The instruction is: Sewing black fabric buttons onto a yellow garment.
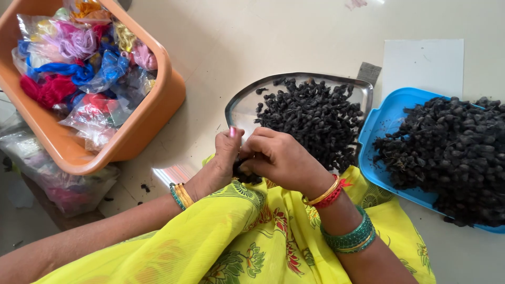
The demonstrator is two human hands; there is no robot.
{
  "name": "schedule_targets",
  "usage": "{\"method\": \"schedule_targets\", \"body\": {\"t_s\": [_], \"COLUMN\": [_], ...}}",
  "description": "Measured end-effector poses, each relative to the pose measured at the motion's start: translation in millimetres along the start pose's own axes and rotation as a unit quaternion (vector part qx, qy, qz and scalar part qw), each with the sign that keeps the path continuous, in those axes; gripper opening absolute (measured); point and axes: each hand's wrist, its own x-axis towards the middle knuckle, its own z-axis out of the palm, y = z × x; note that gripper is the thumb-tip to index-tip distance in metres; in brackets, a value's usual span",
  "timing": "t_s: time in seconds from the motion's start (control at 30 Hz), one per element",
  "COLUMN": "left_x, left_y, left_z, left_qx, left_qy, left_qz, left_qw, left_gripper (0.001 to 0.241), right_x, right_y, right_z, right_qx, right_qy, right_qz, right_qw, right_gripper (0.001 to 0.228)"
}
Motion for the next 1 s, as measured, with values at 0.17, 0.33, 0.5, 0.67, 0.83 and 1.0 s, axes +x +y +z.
{"method": "schedule_targets", "body": {"t_s": [0.17, 0.33, 0.5, 0.67, 0.83, 1.0], "left_x": [-6, -10, -28, -28, -21, -11], "left_y": [7, 12, 33, 29, 18, 7], "left_z": [-1, 3, 8, -3, -10, -20], "left_qx": [0.167, 0.190, 0.199, 0.209, 0.167, 0.030], "left_qy": [-0.064, -0.068, -0.130, -0.151, -0.130, -0.088], "left_qz": [0.097, 0.048, 0.054, 0.099, 0.044, 0.005], "left_qw": [0.979, 0.978, 0.970, 0.961, 0.976, 0.996], "left_gripper": [0.084, 0.085, 0.084, 0.070, 0.051, 0.030], "right_x": [4, -1, 3, 6, 3, -2], "right_y": [-7, 5, -5, -13, 1, 14], "right_z": [-5, 5, 1, 14, 13, -2], "right_qx": [0.000, -0.032, 0.069, -0.014, 0.109, 0.374], "right_qy": [-0.014, 0.000, -0.032, 0.014, -0.021, -0.042], "right_qz": [0.030, -0.016, 0.107, 0.034, 0.191, 0.213], "right_qw": [0.999, 0.999, 0.991, 0.999, 0.975, 0.902], "right_gripper": [0.026, 0.020, 0.020, 0.025, 0.013, 0.011]}}
